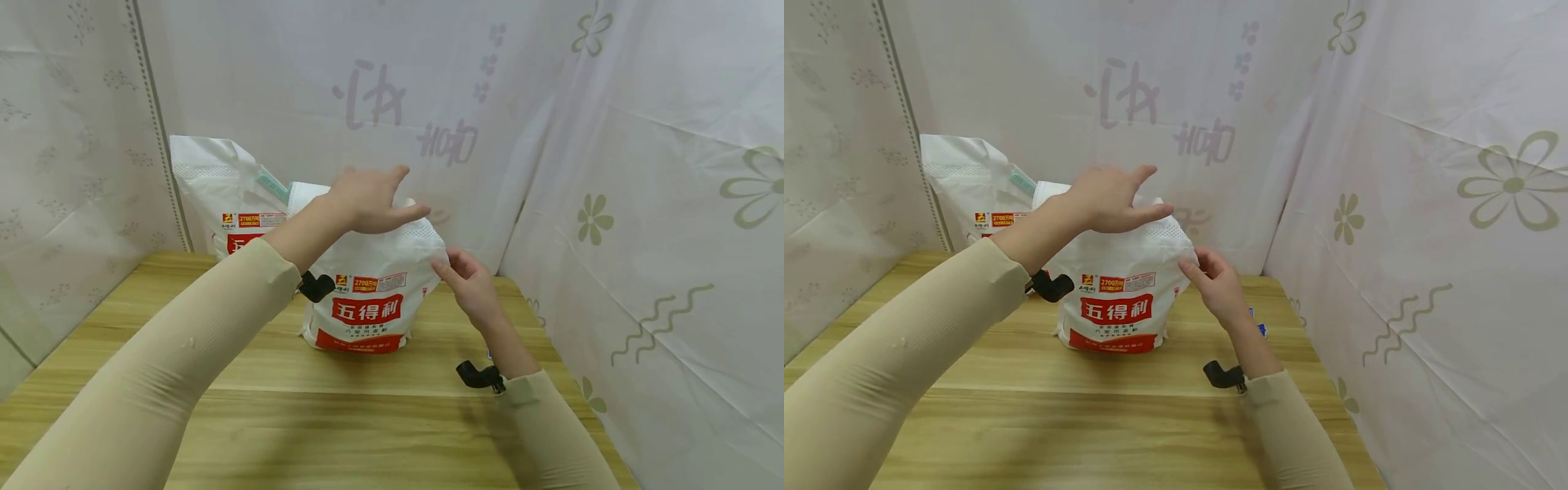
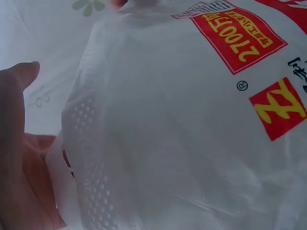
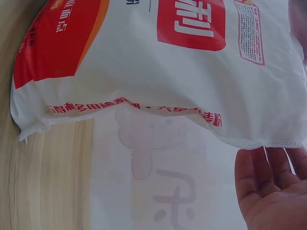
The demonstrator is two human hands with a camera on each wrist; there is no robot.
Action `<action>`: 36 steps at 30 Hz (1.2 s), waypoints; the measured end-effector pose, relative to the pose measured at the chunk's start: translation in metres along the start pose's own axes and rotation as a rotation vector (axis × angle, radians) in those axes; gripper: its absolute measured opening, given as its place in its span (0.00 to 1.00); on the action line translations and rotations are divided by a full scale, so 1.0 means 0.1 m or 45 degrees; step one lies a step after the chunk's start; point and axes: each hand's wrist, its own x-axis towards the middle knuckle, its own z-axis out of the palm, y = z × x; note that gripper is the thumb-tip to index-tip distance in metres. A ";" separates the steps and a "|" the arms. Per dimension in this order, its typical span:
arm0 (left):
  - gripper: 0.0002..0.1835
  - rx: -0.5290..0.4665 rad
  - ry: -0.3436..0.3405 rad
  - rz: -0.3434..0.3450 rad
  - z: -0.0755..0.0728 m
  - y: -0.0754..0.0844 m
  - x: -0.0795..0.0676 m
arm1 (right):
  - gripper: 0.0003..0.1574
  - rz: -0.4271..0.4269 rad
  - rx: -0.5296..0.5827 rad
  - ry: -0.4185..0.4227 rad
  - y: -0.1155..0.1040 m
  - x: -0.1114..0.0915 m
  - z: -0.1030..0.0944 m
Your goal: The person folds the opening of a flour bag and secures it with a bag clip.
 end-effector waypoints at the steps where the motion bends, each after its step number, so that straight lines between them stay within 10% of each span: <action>1: 0.52 -0.032 0.013 0.017 0.01 -0.01 0.00 | 0.22 0.000 -0.001 0.000 0.00 0.00 0.00; 9: 0.42 -0.215 0.110 0.234 0.07 -0.07 -0.10 | 0.24 0.000 0.012 0.010 0.06 -0.03 0.01; 28: 0.07 -0.432 0.106 0.283 0.04 -0.20 -0.05 | 0.05 0.116 0.391 0.225 0.19 0.07 0.24; 36: 0.04 -0.325 0.174 0.290 -0.04 -0.14 -0.08 | 0.04 0.120 0.433 0.315 0.17 0.13 0.30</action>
